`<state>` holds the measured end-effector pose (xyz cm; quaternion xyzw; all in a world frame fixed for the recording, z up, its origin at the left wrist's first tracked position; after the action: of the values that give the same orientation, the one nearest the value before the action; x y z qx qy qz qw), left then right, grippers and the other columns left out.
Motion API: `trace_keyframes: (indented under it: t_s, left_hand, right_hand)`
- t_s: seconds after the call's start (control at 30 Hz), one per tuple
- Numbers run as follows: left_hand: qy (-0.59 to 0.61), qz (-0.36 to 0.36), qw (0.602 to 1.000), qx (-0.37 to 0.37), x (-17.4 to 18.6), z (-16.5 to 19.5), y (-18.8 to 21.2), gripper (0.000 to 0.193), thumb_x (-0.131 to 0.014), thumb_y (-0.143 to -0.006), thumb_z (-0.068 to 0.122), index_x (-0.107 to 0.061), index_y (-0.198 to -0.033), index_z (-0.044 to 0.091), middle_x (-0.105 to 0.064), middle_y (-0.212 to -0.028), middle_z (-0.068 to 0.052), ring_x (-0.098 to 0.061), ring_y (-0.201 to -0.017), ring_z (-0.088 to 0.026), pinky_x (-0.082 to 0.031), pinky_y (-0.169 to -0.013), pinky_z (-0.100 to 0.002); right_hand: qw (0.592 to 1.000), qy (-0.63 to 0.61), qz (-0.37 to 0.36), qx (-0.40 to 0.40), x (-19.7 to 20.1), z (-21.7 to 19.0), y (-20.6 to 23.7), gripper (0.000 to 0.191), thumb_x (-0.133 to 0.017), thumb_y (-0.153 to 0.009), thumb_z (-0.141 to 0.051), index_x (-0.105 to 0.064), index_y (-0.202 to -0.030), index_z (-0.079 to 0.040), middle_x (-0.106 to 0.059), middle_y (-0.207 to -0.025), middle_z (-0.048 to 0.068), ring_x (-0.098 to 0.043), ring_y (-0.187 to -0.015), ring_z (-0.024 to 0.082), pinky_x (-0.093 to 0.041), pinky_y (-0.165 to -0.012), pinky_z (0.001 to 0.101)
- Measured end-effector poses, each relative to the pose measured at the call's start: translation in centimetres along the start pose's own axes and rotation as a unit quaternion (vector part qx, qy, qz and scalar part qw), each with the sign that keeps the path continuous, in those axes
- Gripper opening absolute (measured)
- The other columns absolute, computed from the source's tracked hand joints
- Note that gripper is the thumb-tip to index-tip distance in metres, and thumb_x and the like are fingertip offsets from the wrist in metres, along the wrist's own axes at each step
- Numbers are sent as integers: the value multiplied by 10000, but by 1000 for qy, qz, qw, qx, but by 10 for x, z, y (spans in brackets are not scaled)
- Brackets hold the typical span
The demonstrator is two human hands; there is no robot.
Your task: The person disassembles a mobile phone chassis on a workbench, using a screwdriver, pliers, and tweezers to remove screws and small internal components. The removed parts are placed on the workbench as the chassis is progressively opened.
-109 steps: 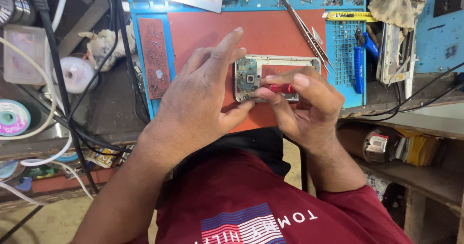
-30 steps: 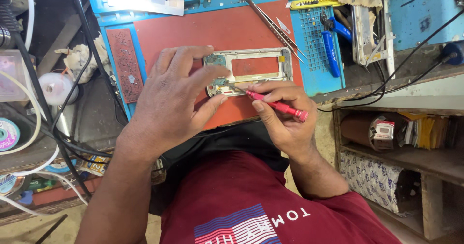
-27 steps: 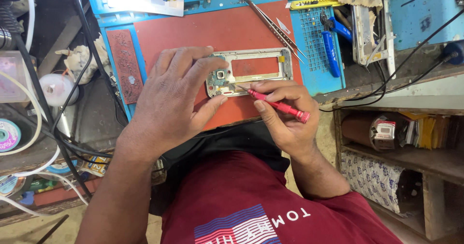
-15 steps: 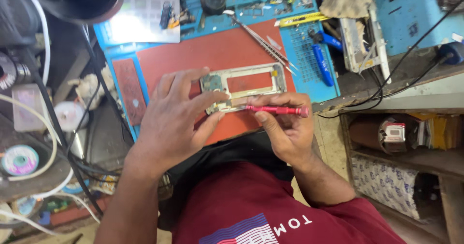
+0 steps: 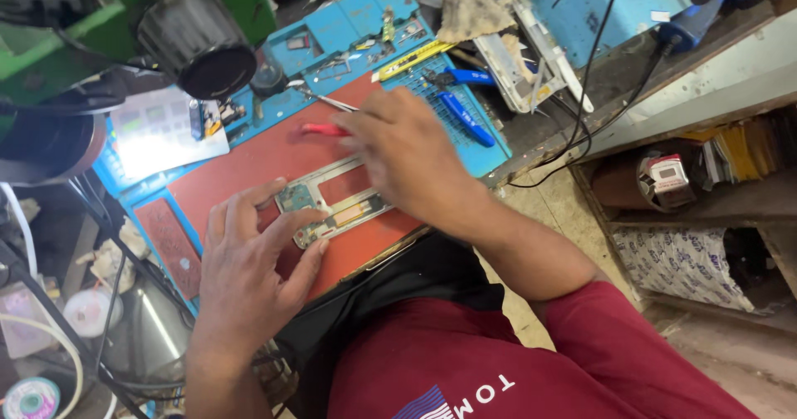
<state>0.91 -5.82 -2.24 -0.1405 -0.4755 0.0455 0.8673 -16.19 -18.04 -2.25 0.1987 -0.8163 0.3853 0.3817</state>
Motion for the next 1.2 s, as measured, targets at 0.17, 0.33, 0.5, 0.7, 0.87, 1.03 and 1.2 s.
trace_keyframes:
  t_s: [0.17,0.33,0.5,0.7,0.87,1.03,1.2]
  left_hand:
    - [18,-11,999,32,-2,-1,2,301,-783,-806,294,-758,-1098,229,-588,-1359,-140,-536,-1178,-372,-447,-978,-477]
    - [20,3,1000,14,1,-1,4,298,-777,-817,290,-758,-1108,228,-589,-1365,-137,-549,-1224,-365,-440,-1023,-485]
    - [15,15,1000,4,5,-4,4,406,-779,-820,280,-700,-1200,162,-603,-1356,-135,-551,-1228,-374,-431,-1042,-495]
    - [46,25,998,21,5,-4,7,696,-821,-798,276,-518,-1376,34,-606,-1282,-168,-561,-1190,-399,-434,-1016,-508]
    - [84,55,995,15,14,1,10,713,-858,-759,222,-535,-1362,21,-585,-1275,-188,-568,-1198,-388,-464,-1014,-484]
    - [193,8,979,63,14,3,7,763,-894,-694,172,-559,-1361,13,-558,-1257,-174,-611,-1155,-313,-595,-917,-353]
    - [384,-43,903,186,-2,-7,0,704,-808,-811,124,-493,-1429,6,-663,-1280,-108,-696,-1092,-152,-625,-796,-257]
  right_hand:
    - [1000,-18,-21,-6,-23,-2,-14,298,-778,-876,-133,-716,-1161,-68,-693,-1077,92,-609,-1012,318,-494,-944,447]
    - [997,24,54,-59,32,4,6,366,-828,-922,-280,-710,-1185,-55,-707,-1149,118,-626,-1087,311,-501,-971,428]
    - [975,118,34,-188,62,48,44,377,-863,-863,-304,-747,-1122,-56,-722,-1047,133,-655,-954,337,-517,-865,447]
    - [961,62,185,-196,73,53,76,154,-772,-1021,-116,-746,-1144,-27,-709,-1013,111,-690,-900,240,-542,-819,362]
    - [868,-260,307,-290,88,55,124,115,-739,-969,-20,-650,-1030,21,-580,-950,97,-458,-785,167,-347,-679,303]
    - [761,-643,-45,-75,59,31,130,160,-753,-954,-117,-626,-1038,-68,-587,-1302,198,-621,-1316,400,-551,-1105,531]
    - [539,-732,-411,68,23,-19,157,231,-749,-1046,-226,-635,-1147,-53,-533,-1560,318,-560,-1401,432,-431,-1186,526]
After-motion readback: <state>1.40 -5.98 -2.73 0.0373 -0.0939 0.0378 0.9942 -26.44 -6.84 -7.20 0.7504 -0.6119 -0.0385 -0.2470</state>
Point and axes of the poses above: each hand's wrist, its own y-axis away from the middle knuckle, its own x-axis out of the back of the hand, z = x × y, the point moved 4 cm from there along -y, towards the middle knuckle
